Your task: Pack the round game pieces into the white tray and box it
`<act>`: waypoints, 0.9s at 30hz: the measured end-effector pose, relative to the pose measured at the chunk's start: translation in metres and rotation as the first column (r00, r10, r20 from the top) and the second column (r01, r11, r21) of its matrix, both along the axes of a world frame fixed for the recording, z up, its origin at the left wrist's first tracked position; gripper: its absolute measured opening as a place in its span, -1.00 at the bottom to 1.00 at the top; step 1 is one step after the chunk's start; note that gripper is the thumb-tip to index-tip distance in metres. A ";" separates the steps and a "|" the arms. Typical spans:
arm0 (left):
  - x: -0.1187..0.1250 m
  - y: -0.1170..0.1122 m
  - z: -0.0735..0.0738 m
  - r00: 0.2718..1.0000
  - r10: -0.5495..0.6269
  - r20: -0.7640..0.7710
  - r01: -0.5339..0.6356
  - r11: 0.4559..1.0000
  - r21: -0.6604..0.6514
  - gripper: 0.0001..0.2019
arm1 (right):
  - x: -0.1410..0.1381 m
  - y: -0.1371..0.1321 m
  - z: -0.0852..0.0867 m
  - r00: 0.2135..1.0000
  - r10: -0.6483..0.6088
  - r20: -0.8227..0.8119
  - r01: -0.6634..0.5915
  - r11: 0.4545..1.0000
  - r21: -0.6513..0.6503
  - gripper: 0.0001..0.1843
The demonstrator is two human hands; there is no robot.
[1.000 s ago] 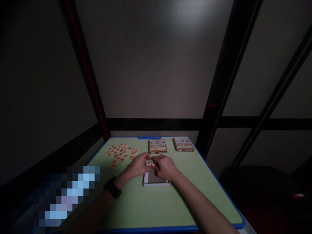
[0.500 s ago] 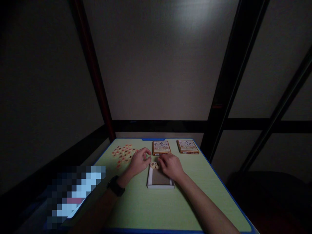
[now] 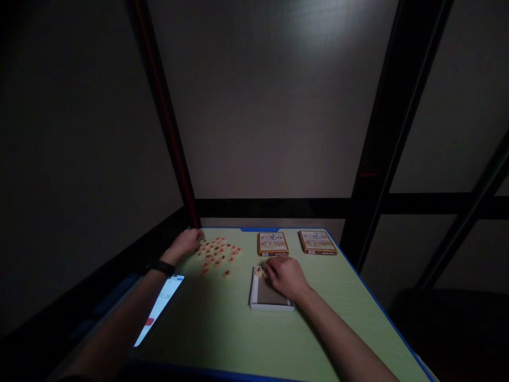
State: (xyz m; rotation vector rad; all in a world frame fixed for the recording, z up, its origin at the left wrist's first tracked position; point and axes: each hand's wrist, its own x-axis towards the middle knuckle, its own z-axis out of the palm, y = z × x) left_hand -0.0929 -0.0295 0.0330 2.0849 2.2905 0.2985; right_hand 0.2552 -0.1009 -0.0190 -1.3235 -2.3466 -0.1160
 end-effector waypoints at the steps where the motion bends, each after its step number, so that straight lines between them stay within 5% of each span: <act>1: -0.005 0.004 -0.002 1.000 -0.012 0.002 0.012 1.000 -0.025 -0.57 | 0.000 0.000 0.001 1.000 -0.002 0.004 0.002 1.000 -0.008 -0.66; 12: -0.011 0.035 -0.033 0.981 -0.178 0.080 0.185 0.978 -0.093 -0.59 | 0.000 0.000 0.000 0.999 0.011 0.044 -0.009 0.999 -0.048 -0.67; 18: -0.017 0.033 -0.033 0.980 -0.190 0.059 0.196 0.974 -0.110 -0.71 | -0.001 -0.001 0.002 0.996 0.003 0.087 0.004 0.997 -0.081 -0.68; 27: -0.012 0.032 -0.032 0.982 -0.187 -0.010 0.185 0.977 -0.108 -0.61 | -0.001 -0.002 0.003 0.998 0.013 0.063 -0.008 0.997 -0.072 -0.68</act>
